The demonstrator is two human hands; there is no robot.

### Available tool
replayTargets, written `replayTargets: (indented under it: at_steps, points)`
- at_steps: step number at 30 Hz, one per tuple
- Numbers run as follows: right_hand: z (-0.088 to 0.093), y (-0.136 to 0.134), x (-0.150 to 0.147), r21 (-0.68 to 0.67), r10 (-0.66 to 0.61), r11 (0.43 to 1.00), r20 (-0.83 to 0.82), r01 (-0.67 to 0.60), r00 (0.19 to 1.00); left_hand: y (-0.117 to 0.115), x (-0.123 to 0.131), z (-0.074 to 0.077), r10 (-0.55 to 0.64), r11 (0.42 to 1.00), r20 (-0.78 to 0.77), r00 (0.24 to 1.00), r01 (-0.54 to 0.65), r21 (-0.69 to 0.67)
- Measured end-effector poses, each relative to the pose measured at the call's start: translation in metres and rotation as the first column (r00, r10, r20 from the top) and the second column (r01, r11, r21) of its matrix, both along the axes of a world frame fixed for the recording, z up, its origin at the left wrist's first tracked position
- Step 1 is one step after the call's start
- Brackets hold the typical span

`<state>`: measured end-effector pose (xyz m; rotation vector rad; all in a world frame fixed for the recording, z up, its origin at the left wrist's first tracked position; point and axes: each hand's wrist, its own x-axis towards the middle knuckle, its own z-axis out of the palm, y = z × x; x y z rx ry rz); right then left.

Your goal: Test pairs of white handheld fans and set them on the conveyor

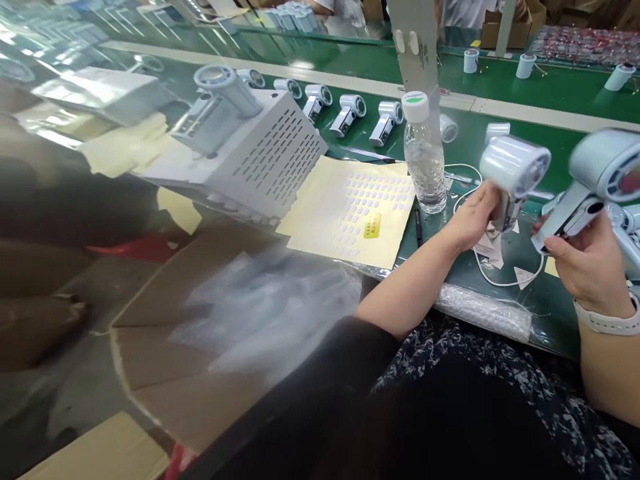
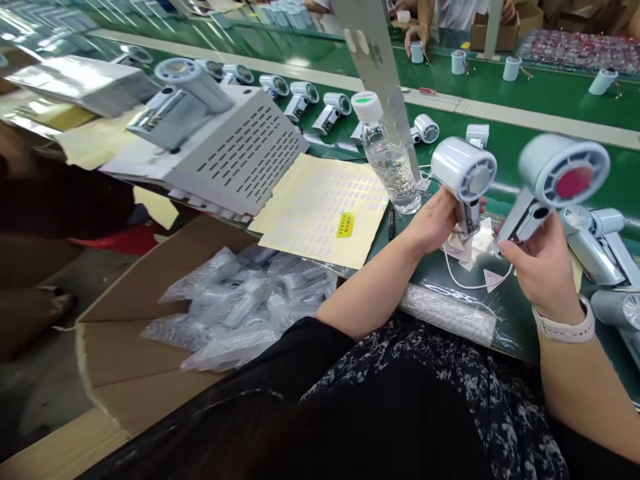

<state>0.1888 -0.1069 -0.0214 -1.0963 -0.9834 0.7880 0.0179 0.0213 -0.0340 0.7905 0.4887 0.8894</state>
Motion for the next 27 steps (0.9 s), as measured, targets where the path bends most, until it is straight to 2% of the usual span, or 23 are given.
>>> replayTargets:
  at_steps: [3, 5, 10, 16, 22, 27]
  points:
    - [0.003, 0.003, 0.001, -0.039, -0.022, 0.999, -0.043, 0.021, 0.999, -0.006, 0.0, 0.007, -0.115, 0.993, -0.088, 0.989, 0.115, -0.012]
    - [0.003, 0.006, 0.002, -0.075, -0.039, 0.997, -0.074, 0.034, 0.996, -0.013, -0.004, 0.014, -0.171, 0.985, -0.071, 0.983, 0.171, -0.001]
    - [0.01, 0.003, 0.003, -0.081, 0.072, 0.993, -0.156, -0.086, 0.985, -0.025, -0.013, 0.027, -0.195, 0.973, -0.031, 0.98, 0.197, 0.121]
    - [0.021, -0.007, -0.002, -0.113, 0.135, 0.982, -0.145, -0.152, 0.98, -0.027, -0.014, 0.023, -0.269, 0.938, -0.051, 0.962, 0.274, 0.214]
    - [0.018, -0.005, -0.002, -0.134, 0.071, 0.986, -0.177, -0.095, 0.982, -0.031, -0.015, 0.029, -0.301, 0.936, -0.006, 0.953, 0.297, 0.191]
    - [0.012, -0.002, 0.008, -0.125, 0.181, 0.972, -0.147, -0.199, 0.972, -0.031, -0.012, 0.025, -0.309, 0.932, -0.01, 0.951, 0.305, 0.196]
